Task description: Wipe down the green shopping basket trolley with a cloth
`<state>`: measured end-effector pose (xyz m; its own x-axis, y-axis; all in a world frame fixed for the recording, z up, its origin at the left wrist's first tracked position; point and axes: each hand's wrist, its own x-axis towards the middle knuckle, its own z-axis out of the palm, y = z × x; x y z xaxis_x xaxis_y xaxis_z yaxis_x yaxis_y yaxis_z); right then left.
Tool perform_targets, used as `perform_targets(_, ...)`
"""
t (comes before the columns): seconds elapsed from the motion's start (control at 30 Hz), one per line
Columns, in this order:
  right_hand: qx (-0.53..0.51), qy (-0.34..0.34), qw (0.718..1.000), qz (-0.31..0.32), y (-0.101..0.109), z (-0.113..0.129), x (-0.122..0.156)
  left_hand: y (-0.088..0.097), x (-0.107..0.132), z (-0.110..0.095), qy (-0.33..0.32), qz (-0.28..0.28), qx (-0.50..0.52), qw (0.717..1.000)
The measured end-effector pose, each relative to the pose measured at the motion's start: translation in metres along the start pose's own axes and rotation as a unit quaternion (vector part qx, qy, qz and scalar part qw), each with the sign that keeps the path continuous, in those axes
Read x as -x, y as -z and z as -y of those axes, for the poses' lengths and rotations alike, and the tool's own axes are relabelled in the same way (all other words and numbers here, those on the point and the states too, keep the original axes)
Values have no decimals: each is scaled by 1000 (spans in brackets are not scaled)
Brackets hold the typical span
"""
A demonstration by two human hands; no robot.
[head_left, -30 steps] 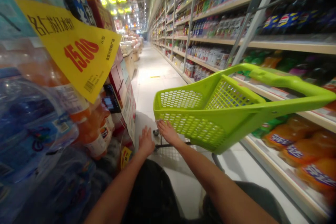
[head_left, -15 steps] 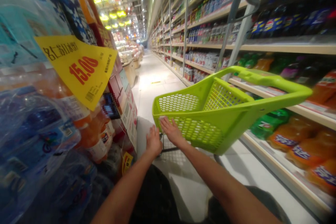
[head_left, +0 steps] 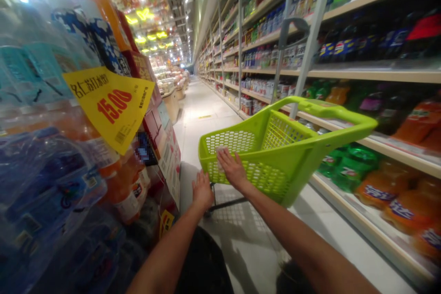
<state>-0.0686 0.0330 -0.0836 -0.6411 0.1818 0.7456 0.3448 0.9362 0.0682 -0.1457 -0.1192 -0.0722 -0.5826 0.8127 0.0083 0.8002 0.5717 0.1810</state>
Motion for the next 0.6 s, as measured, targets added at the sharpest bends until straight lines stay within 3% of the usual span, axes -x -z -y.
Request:
perform_targets(0.2, -9, 15, 994, 110, -33, 1, 45, -5, -1, -9, -22, 0, -6, 1000)
perform_targets(0.3, -16, 18, 987, 161, -35, 0, 59, -7, -1, -6, -15, 4, -14, 1000)
perform_targets(0.5, -13, -4, 997, 74, -8, -10, 19, -6, -15, -5, -10, 3, -14, 1000)
perform_targets(0.6, -16, -2, 998, 61, -9, -10, 1, -3, -25, -10, -17, -10, -9, 1000)
